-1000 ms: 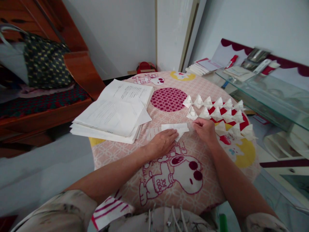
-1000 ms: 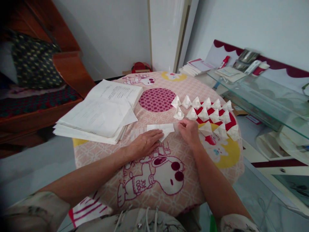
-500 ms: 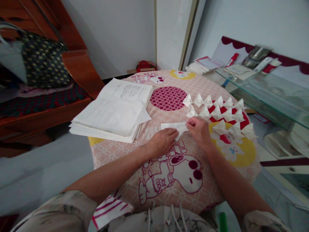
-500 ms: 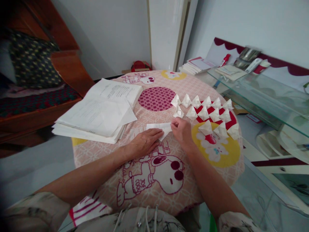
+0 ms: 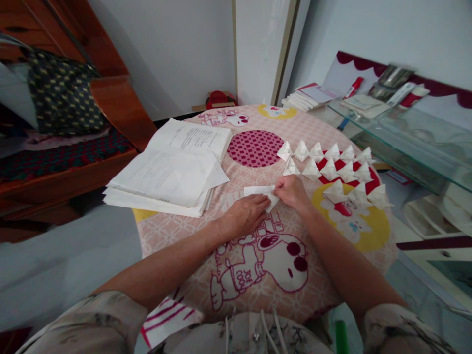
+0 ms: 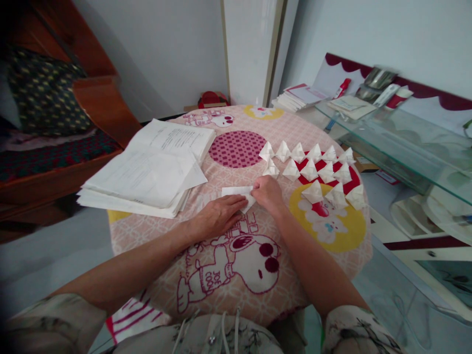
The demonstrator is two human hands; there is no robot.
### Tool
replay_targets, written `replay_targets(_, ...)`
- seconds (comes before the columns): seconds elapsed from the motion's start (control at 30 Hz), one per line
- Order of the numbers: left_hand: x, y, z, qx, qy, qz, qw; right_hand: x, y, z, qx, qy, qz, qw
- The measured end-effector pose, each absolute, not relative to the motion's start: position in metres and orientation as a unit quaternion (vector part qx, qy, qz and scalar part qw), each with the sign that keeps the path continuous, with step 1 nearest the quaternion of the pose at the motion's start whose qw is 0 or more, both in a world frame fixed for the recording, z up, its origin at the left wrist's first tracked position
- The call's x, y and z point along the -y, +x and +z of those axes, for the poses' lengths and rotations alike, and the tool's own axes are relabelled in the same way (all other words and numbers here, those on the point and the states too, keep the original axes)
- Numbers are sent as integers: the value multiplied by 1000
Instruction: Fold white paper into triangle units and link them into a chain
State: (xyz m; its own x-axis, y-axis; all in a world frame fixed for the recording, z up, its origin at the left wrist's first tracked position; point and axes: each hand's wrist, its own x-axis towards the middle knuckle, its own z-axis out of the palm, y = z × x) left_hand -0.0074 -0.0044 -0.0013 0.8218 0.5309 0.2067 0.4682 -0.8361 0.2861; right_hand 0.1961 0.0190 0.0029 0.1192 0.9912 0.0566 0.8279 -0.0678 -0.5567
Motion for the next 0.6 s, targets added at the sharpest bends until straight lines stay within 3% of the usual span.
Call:
replay_targets(0.3, 0, -6, -6, -294, 926, 178, 154, -8, 230, 8, 541, -757, 248, 270)
replay_targets(0.47, -23, 1, -13, -349, 886, 251, 175, -9, 223, 2, 589, -734, 190, 280)
replay_targets(0.6, -38, 6, -11, -395, 884, 214, 127, -11, 219, 1, 596, -733, 173, 279)
